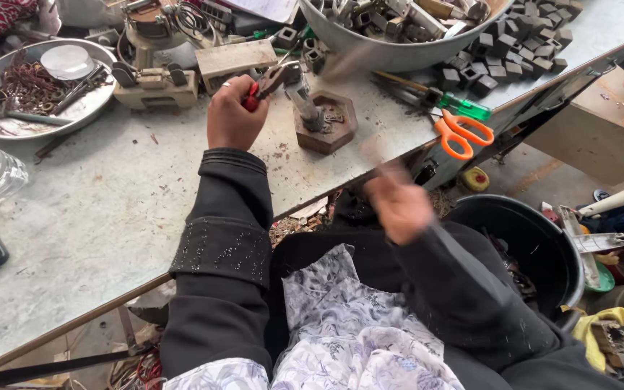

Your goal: The person uses pliers to hold a metal lock cylinder and repeatedly strikes it with a hammer on a workbench. The person adjusts the cylinder's position multiple times and continues hammering until the cylinder is visibly damaged.

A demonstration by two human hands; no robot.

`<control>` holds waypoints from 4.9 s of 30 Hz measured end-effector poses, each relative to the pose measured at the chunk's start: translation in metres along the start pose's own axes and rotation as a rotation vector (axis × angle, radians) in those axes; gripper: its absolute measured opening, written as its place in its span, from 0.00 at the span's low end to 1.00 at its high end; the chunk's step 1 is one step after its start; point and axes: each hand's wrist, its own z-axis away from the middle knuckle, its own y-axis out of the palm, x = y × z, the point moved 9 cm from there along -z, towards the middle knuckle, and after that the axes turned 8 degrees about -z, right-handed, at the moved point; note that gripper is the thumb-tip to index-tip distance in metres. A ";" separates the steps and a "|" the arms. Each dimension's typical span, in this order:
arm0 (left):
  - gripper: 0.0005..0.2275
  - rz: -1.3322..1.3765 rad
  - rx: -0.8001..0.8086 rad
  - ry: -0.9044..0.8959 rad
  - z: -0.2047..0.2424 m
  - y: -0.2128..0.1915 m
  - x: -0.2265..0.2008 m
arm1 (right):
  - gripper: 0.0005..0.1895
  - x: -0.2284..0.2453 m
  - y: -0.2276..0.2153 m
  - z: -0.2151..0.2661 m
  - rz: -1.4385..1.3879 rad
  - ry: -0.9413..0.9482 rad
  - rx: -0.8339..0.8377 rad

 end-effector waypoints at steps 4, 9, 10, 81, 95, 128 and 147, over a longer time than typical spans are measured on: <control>0.11 -0.028 -0.094 0.090 -0.004 -0.013 -0.010 | 0.35 -0.030 -0.019 0.008 0.409 0.435 0.149; 0.10 -0.011 -0.034 0.017 0.001 -0.002 0.001 | 0.29 0.068 0.020 0.008 0.497 -0.107 0.089; 0.10 -0.014 -0.041 0.026 -0.001 -0.002 0.001 | 0.31 0.073 0.029 0.007 0.353 -0.175 0.078; 0.13 -0.085 -0.056 -0.270 -0.007 0.001 0.010 | 0.25 -0.004 -0.071 -0.163 1.540 -0.224 0.075; 0.22 0.180 -0.212 0.163 -0.009 0.004 0.000 | 0.16 0.010 -0.097 -0.096 0.133 -0.153 -0.118; 0.34 -0.070 -0.165 0.234 0.008 0.013 -0.060 | 0.20 -0.089 0.042 -0.075 -0.166 -0.037 -0.004; 0.29 -0.185 -0.189 0.044 0.013 0.013 -0.055 | 0.21 -0.040 0.051 -0.054 -0.002 -0.253 0.055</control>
